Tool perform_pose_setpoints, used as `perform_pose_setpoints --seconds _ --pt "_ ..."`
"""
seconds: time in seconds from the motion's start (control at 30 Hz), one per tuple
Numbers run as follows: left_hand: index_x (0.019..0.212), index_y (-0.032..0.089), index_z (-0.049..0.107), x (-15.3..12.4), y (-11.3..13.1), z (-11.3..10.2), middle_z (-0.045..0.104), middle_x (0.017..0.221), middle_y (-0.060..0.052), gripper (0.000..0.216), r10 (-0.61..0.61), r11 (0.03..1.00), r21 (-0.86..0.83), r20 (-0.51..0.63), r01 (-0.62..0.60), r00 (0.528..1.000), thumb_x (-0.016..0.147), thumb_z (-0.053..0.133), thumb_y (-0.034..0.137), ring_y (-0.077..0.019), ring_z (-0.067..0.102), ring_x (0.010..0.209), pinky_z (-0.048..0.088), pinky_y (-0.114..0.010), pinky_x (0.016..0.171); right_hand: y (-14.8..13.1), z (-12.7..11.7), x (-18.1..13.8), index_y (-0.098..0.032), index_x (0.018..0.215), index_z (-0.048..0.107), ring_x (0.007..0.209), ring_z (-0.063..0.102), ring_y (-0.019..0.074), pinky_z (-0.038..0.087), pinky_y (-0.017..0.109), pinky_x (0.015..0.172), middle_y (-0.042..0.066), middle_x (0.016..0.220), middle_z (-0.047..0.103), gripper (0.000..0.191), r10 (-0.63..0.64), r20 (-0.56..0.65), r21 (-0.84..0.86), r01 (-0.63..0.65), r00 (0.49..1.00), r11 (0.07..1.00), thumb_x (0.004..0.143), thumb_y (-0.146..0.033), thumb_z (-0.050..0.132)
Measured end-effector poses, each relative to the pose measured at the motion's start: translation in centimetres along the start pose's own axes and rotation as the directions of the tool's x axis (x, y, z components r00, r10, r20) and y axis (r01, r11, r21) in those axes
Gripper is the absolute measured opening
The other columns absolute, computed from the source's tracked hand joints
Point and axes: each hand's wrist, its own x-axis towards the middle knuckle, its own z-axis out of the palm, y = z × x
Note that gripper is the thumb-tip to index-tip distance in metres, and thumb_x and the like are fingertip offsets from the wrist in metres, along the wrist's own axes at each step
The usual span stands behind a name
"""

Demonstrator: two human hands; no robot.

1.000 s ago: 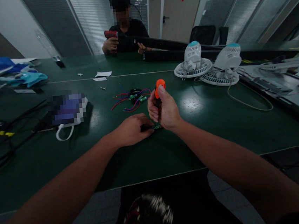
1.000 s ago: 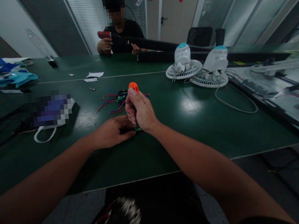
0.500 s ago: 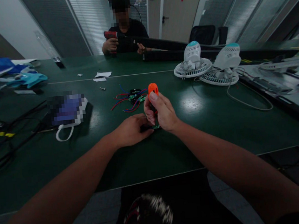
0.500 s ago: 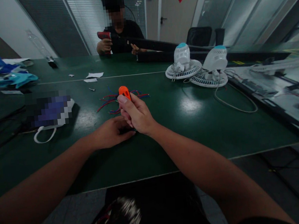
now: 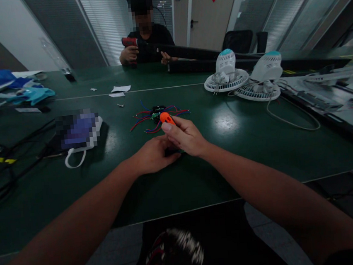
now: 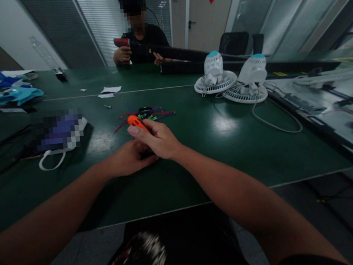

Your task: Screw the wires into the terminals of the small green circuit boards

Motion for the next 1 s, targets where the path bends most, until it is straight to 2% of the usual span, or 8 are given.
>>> perform_pose_setpoints --seconds 0.17,0.33,0.43,0.53,0.67,0.73,0.87,1.0 --pt "0.098 0.014 0.069 -0.1 -0.1 -0.1 0.074 0.098 -0.009 0.021 0.026 0.999 0.022 0.031 -0.027 0.999 0.087 0.055 0.025 -0.0211 0.068 0.093 0.054 -0.036 0.084 0.1 -0.3 -0.1 -0.020 0.073 0.049 0.057 0.038 0.0069 0.032 0.024 0.053 -0.006 0.062 0.040 0.039 -0.035 0.073 -0.168 0.047 0.997 0.985 0.084 -0.056 0.059" --pt "0.098 0.014 0.069 0.0 0.0 -0.1 0.074 0.097 -0.009 0.022 0.002 1.000 0.025 0.048 -0.003 0.999 0.087 0.053 0.025 -0.0210 0.069 0.090 0.053 -0.036 0.083 -0.1 -0.5 -0.1 -0.020 0.074 0.049 0.059 0.038 0.0073 0.032 0.025 0.056 -0.006 0.064 0.040 0.037 -0.026 0.054 -0.233 0.038 0.998 0.972 0.082 -0.053 0.063" --pt "0.098 0.014 0.069 0.0 0.1 -0.1 0.073 0.097 -0.009 0.022 -0.018 0.999 0.037 0.048 0.016 0.999 0.088 0.054 0.026 -0.0206 0.068 0.090 0.053 -0.036 0.084 -0.1 -0.6 0.0 -0.020 0.083 0.052 0.061 0.041 0.0071 0.035 0.025 0.059 -0.006 0.069 0.044 0.034 -0.065 0.012 -0.258 0.066 0.998 0.964 0.083 -0.052 0.064" --pt "0.101 0.014 0.069 0.0 0.4 -0.4 0.070 0.104 -0.010 0.023 -0.021 0.997 0.078 0.035 0.018 0.999 0.086 0.057 0.027 -0.0212 0.066 0.096 0.051 -0.036 0.089 0.0 -0.6 0.1 -0.021 0.094 0.053 0.062 0.044 0.0067 0.037 0.024 0.060 -0.006 0.072 0.048 0.034 -0.128 -0.079 -0.207 0.109 0.989 0.972 0.085 -0.053 0.062" --pt "0.102 0.016 0.070 0.1 0.7 -0.7 0.067 0.101 -0.008 0.025 -0.032 0.990 0.135 0.053 0.025 0.998 0.087 0.056 0.029 -0.0206 0.063 0.094 0.050 -0.036 0.087 -0.2 -0.7 0.3 -0.024 0.090 0.048 0.049 0.039 0.0064 0.035 0.023 0.047 -0.008 0.062 0.044 0.033 -0.104 -0.211 -0.068 0.092 0.972 0.993 0.087 -0.055 0.057" --pt "0.101 0.015 0.071 0.1 0.9 -0.8 0.065 0.097 -0.008 0.024 -0.035 0.988 0.153 0.062 0.025 0.997 0.088 0.057 0.030 -0.0199 0.063 0.090 0.050 -0.034 0.083 -0.4 -0.8 0.3 -0.024 0.086 0.048 0.050 0.043 0.0072 0.037 0.023 0.046 -0.007 0.062 0.046 0.032 -0.104 -0.247 -0.059 0.092 0.963 0.994 0.088 -0.055 0.056" --pt "0.098 0.016 0.071 0.2 1.3 -1.0 0.063 0.092 -0.006 0.021 -0.027 0.986 0.167 0.069 0.015 0.997 0.087 0.057 0.027 -0.0177 0.062 0.084 0.050 -0.031 0.079 -0.8 -1.2 0.5 -0.022 0.076 0.051 0.058 0.045 0.0085 0.039 0.025 0.054 -0.004 0.065 0.047 0.037 -0.193 -0.351 -0.223 0.118 0.916 0.968 0.087 -0.058 0.054" --pt "0.099 0.017 0.071 0.3 1.5 -1.2 0.062 0.090 -0.005 0.020 -0.040 0.984 0.176 0.067 0.027 0.997 0.088 0.057 0.027 -0.0166 0.061 0.082 0.049 -0.030 0.077 -1.2 -1.3 0.8 -0.023 0.072 0.052 0.059 0.040 0.0097 0.038 0.026 0.057 -0.004 0.065 0.042 0.037 -0.307 -0.480 -0.326 0.157 0.822 0.932 0.089 -0.056 0.051"
